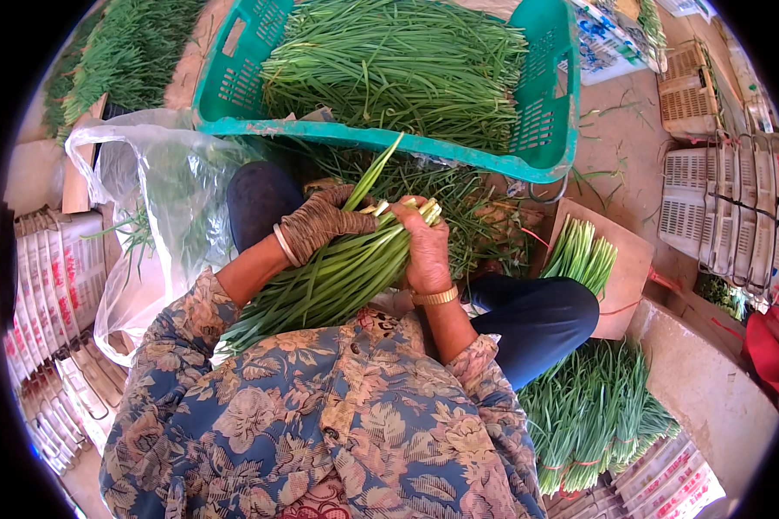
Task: The person bundles a large amount of green vegetables by hand, picking stalks from a green crate and tying them together with a thin strip on a cardboard surface.
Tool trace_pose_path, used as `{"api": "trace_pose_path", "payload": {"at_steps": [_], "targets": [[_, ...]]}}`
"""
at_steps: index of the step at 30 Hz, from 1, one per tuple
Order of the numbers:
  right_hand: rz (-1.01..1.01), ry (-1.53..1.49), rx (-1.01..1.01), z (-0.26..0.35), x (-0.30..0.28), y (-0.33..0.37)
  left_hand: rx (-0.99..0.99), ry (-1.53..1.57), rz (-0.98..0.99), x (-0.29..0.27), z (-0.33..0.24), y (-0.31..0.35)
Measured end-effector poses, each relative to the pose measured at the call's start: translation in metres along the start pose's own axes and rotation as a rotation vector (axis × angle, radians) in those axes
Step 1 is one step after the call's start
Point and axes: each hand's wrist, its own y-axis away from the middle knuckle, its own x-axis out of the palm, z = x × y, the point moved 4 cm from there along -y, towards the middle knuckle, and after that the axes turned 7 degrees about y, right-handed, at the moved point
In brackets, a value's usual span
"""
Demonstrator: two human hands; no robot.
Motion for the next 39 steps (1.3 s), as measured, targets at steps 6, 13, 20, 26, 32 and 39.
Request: {"api": "trace_pose_path", "payload": {"at_steps": [6,13,20,26,32,39], "targets": [[-0.004,0.060,0.014,-0.005,-0.002,-0.004,0.116,-0.359,-0.066,0.002,0.000,-0.004],[-0.030,0.008,-0.006,-0.008,-0.004,-0.006,0.333,-0.559,-0.171,0.007,-0.013,-0.002],[0.067,0.047,0.036,0.002,0.002,-0.006,0.148,0.057,-0.177,0.002,-0.005,-0.034],[0.070,0.122,0.016,-0.003,0.003,-0.007,0.096,0.463,-0.137,0.025,-0.004,-0.028],[0.068,0.120,0.025,-0.001,-0.001,-0.002,0.004,0.571,-0.002,0.032,0.007,-0.031],[0.071,-0.029,0.014,0.006,0.004,-0.003,-0.078,0.748,-0.112,0.010,-0.009,-0.026]]}}
